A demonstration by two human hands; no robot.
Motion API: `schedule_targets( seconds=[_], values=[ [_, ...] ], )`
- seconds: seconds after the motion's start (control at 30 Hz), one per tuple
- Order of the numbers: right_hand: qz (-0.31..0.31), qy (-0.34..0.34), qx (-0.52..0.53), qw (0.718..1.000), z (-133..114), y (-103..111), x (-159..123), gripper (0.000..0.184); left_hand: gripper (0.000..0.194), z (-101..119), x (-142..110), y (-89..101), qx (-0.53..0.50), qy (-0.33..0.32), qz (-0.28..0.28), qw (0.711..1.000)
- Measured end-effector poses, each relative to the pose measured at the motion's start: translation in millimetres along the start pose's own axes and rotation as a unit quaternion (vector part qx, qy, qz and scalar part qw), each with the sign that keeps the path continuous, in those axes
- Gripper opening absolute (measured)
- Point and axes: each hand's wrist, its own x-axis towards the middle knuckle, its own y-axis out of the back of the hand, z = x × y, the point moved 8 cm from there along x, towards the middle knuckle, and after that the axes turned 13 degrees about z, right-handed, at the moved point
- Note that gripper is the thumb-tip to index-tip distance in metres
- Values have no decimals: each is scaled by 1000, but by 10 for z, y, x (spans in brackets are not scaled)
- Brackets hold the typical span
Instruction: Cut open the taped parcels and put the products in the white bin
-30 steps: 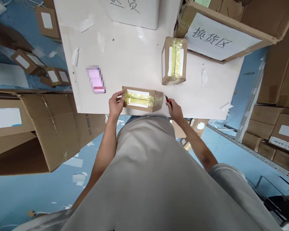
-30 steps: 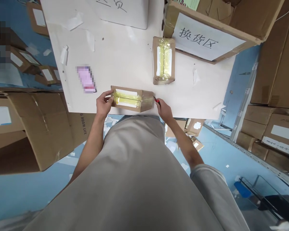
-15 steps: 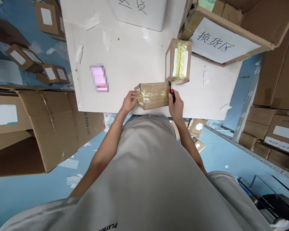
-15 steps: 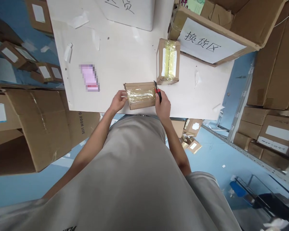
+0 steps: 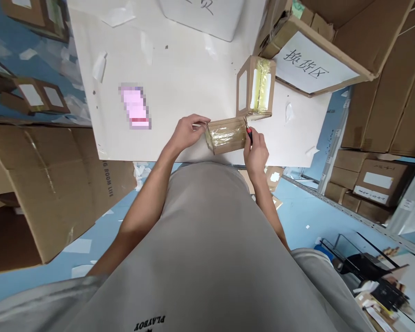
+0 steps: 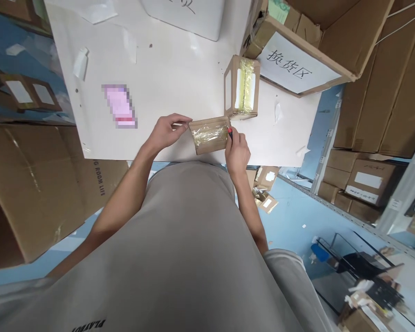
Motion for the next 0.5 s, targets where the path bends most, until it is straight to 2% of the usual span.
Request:
schedule_targets(
  seconds=[0.1, 0.2, 0.27, 0.37, 0.5],
  values=[
    [-57, 15, 24, 998, -229, 77, -187, 56, 29, 44, 52, -19, -16, -1, -6, 1000],
    [-142, 31, 14, 989, -493, -5, -402, 59, 27, 41, 100, -44, -27, -5, -15, 1000],
    [-177, 33, -12, 984, -648, -79, -498, 60, 27, 37, 136, -66, -35, -10, -26, 999],
    [-193, 28, -56, 979, -839, -149, -543, 60, 23, 37, 190, -87, -38, -22, -43, 998],
    [-196, 14, -96, 976, -1029, -141, -541, 59, 24, 42, 227, -81, -35, -40, -52, 997]
  ],
)
